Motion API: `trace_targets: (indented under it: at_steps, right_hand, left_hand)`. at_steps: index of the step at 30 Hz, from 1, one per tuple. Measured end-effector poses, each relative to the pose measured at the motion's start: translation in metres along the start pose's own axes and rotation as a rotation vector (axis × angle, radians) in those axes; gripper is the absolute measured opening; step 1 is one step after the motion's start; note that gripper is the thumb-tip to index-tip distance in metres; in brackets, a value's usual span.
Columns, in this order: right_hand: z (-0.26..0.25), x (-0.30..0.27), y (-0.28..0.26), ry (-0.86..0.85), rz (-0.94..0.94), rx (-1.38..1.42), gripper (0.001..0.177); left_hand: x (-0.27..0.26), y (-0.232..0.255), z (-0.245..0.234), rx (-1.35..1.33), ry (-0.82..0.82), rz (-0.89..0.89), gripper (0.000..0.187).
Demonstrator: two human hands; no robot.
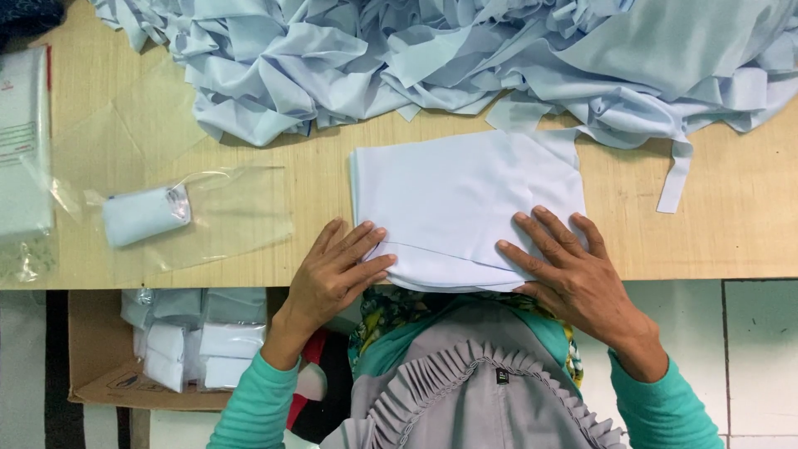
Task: The person folds light blue fabric pieces on a wooden table, then places each folded piece into a clear plastic bag. The person repeats this process with multiple fabric pieces, stacking the packaged items in a cardboard box below the table.
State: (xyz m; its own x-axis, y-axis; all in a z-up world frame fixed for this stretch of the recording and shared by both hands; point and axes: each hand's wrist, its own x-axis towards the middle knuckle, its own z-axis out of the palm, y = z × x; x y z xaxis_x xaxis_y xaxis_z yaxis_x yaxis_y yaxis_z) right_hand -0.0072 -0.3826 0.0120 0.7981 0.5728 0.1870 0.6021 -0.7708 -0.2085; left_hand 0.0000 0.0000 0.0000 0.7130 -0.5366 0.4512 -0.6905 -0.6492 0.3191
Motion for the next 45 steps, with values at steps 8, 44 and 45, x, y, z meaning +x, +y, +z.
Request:
trace_targets:
  at_steps: [8, 44, 45]
  right_hand:
    - [0.011, -0.001, 0.009, 0.075, 0.031, 0.038, 0.038]
    - [-0.043, 0.070, 0.024, -0.193, 0.678, 0.631, 0.035]
    - [-0.045, 0.071, 0.023, -0.180, 0.685, 0.654, 0.032]
  left_hand:
    - [0.002, 0.006, 0.014, -0.030, 0.129, -0.103, 0.016]
    - [0.027, 0.019, -0.013, -0.592, -0.029, -0.701, 0.023]
    - [0.028, 0.020, -0.012, -0.581, -0.006, -0.740, 0.020]
